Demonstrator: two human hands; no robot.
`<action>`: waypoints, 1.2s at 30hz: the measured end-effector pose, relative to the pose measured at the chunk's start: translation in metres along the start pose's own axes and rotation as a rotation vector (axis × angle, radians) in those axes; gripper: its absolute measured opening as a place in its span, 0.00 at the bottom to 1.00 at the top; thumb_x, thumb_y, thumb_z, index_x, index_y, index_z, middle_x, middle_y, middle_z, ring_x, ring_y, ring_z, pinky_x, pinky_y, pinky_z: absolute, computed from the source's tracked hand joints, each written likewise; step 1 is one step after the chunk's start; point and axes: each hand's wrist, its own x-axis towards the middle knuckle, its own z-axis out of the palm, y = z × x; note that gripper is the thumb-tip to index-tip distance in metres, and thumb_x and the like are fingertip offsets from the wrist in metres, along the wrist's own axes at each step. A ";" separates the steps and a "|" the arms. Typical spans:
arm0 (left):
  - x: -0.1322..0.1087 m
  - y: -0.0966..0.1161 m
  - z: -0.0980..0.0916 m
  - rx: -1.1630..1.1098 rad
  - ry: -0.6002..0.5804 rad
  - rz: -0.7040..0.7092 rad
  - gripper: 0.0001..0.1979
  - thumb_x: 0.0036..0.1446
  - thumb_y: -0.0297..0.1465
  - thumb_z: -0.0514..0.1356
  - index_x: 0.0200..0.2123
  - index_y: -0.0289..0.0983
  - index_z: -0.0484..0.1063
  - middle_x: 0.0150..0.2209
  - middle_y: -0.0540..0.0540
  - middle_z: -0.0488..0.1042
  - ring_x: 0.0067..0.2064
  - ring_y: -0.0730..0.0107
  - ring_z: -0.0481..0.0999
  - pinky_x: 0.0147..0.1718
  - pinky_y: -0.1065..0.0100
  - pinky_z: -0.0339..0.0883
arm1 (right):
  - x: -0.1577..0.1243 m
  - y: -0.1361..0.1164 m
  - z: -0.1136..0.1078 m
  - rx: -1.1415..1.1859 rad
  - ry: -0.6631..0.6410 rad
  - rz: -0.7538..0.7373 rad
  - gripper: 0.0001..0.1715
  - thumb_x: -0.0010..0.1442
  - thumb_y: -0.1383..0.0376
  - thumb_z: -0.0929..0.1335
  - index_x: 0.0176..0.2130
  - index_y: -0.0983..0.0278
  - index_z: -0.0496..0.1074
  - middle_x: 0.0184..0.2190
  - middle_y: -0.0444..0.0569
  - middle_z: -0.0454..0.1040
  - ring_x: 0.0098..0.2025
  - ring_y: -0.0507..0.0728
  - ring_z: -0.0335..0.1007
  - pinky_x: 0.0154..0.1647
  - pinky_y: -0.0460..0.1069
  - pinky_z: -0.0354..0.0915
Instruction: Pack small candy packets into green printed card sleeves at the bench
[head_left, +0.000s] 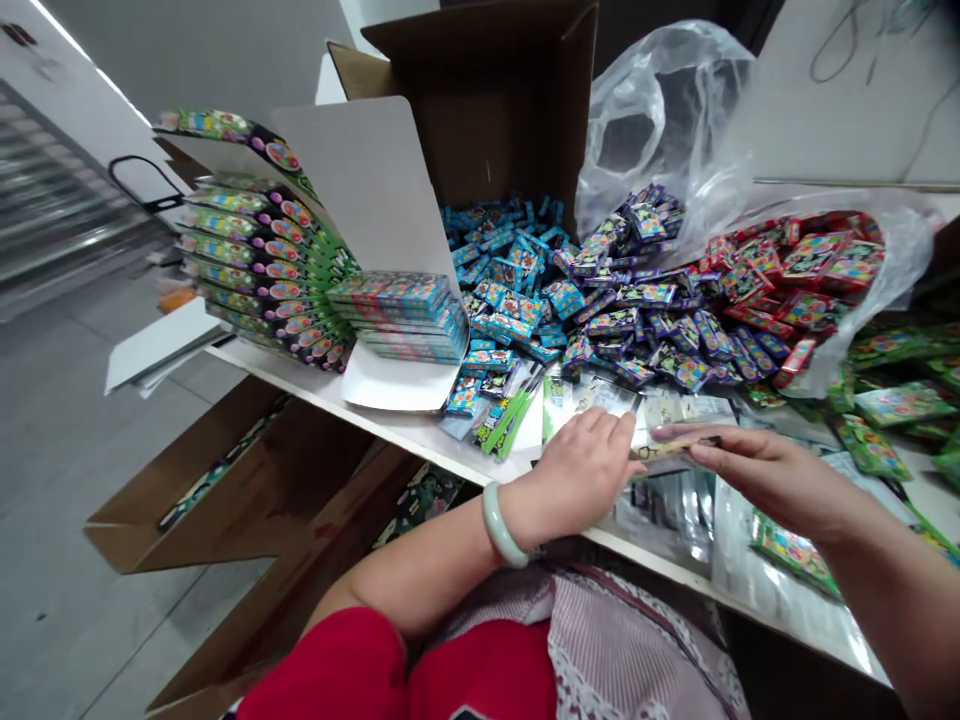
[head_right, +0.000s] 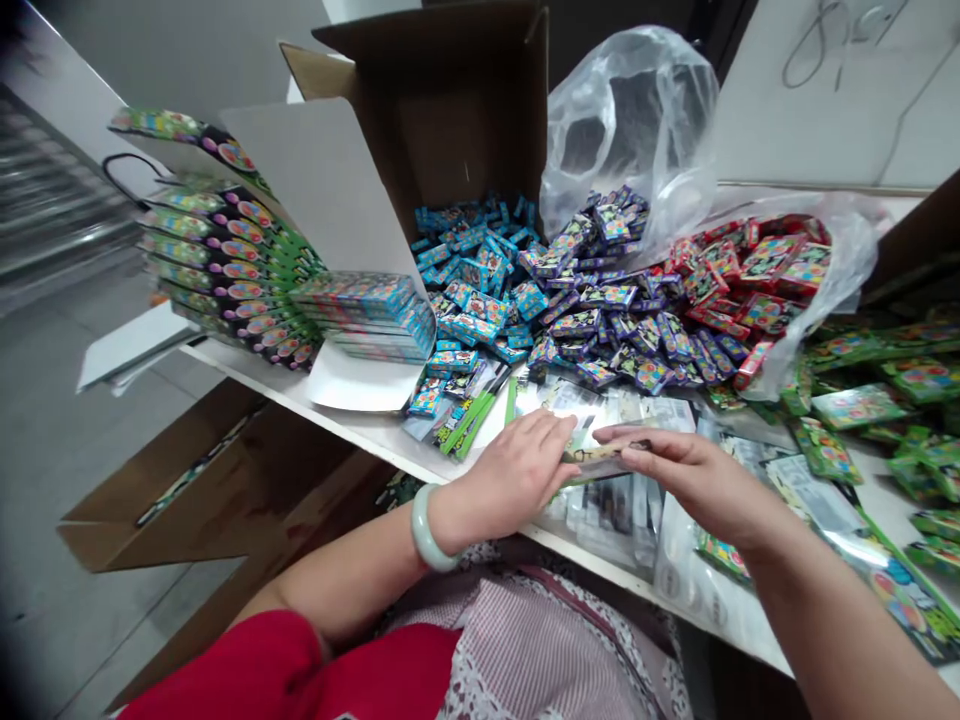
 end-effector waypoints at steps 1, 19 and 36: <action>0.001 0.002 -0.001 0.006 -0.026 -0.017 0.22 0.66 0.35 0.51 0.56 0.24 0.59 0.46 0.33 0.71 0.51 0.52 0.69 0.49 0.55 0.67 | 0.001 0.000 -0.001 0.022 -0.002 0.006 0.20 0.52 0.48 0.72 0.38 0.58 0.81 0.50 0.54 0.76 0.56 0.69 0.68 0.64 0.66 0.52; 0.012 -0.056 0.002 -1.013 0.416 -0.448 0.10 0.56 0.33 0.61 0.40 0.35 0.76 0.38 0.46 0.78 0.40 0.66 0.75 0.40 0.68 0.68 | 0.027 -0.008 0.059 0.155 0.260 -0.300 0.37 0.53 0.54 0.72 0.58 0.55 0.60 0.55 0.53 0.69 0.56 0.60 0.66 0.54 0.57 0.66; -0.003 -0.026 0.045 -1.593 0.275 -0.505 0.27 0.57 0.32 0.61 0.59 0.41 0.60 0.40 0.48 0.74 0.37 0.75 0.75 0.35 0.75 0.69 | -0.027 0.041 0.079 0.399 0.142 0.058 0.27 0.49 0.53 0.74 0.45 0.59 0.66 0.39 0.50 0.75 0.40 0.58 0.74 0.42 0.56 0.71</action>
